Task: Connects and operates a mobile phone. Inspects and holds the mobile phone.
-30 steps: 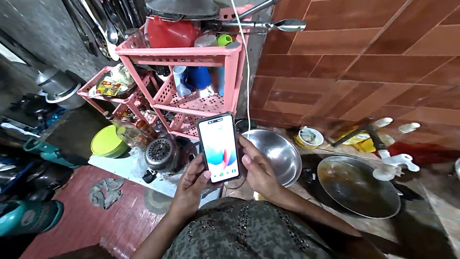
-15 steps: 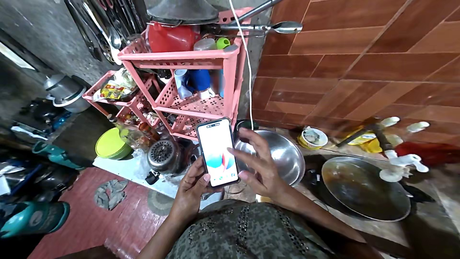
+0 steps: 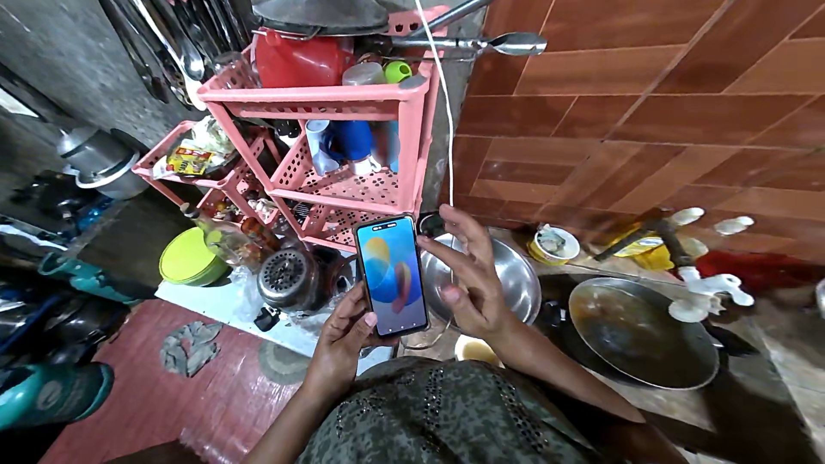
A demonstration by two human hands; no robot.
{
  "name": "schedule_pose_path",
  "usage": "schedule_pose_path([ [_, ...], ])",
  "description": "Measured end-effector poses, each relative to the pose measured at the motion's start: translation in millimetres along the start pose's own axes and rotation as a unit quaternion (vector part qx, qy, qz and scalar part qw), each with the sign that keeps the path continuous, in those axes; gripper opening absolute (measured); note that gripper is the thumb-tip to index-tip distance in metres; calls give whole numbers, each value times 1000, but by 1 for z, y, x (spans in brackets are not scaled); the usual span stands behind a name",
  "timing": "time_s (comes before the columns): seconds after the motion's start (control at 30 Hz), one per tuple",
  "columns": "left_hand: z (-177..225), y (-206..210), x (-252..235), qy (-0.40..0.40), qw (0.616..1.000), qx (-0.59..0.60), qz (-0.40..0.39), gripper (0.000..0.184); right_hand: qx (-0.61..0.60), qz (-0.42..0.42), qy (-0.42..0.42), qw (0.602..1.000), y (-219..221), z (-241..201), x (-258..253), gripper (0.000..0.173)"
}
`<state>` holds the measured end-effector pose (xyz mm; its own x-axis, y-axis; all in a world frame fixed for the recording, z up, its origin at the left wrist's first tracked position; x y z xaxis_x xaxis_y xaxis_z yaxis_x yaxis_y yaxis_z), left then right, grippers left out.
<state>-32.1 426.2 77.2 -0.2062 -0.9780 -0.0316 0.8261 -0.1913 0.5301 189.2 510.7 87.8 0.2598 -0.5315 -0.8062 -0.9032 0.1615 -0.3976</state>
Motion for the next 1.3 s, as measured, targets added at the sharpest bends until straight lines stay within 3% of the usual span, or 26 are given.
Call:
schedule_pose_path([
  [0.37, -2, -3, -3, 10, 999, 30, 13, 48, -48, -20, 33, 998, 12, -8, 21, 62],
  [0.67, 0, -4, 0, 18, 998, 33, 42, 49, 8, -46, -42, 998, 14, -9, 25, 59],
  [1.2, -4, 2, 5, -4, 1000, -9, -26, 48, 103, -90, -31, 990, 20, -17, 6, 67],
  [1.3, -5, 1, 6, 0, 1000, -3, -25, 48, 78, -61, -38, 994, 17, -19, 9, 67],
])
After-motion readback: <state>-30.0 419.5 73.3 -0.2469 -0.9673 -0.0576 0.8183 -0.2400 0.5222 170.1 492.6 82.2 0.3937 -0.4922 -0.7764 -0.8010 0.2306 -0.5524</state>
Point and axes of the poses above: each hand's wrist, its own x-axis away from the middle knuckle, its own y-axis out of the palm, z = x × y, the point moved 1 cm from there along -x, towards the middle knuckle, and after that the axes turned 6 degrees about x, right-handed, at the moved point
